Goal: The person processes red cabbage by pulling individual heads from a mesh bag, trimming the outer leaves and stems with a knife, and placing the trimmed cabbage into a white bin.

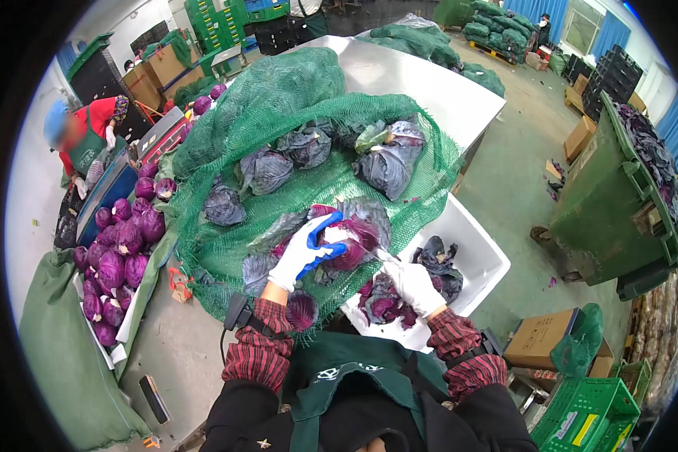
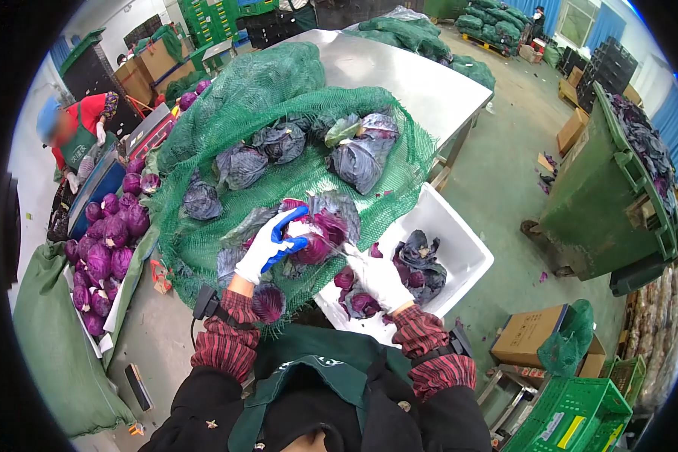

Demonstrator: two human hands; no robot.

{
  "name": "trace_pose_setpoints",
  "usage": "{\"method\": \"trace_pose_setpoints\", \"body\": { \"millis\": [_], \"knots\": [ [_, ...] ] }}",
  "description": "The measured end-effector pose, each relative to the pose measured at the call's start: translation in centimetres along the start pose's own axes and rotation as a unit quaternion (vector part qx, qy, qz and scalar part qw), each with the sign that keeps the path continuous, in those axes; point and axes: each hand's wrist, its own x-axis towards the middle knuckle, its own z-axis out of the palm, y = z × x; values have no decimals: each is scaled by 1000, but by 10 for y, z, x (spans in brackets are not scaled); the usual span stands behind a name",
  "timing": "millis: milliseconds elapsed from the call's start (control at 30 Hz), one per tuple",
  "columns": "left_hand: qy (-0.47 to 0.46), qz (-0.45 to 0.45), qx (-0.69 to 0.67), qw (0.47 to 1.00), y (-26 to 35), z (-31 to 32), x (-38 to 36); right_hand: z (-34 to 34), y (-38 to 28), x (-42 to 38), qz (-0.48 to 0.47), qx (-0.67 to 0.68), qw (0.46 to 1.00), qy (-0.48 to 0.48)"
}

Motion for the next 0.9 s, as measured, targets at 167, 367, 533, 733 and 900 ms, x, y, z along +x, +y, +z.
{"method": "trace_pose_setpoints", "body": {
  "millis": [167, 367, 533, 733, 900],
  "knots": [
    [2, -44, -128, 991, 11, 2, -8, 19, 31, -28, 30, -42, 998, 46],
    [20, 35, 190, 981, 4, 12, -2, -1, -72, 21, -107, -140, 964, 201],
    [22, 54, 179, 982, -3, 18, -4, 16, -69, 34, 3, -93, 975, 204],
    [65, 94, 294, 949, -1, 33, -7, 18, -72, 34, 24, -211, 962, 173],
    [95, 129, 385, 909, 0, 41, -37, 1, -14, 78, 218, 161, 954, 131]
  ]
}}
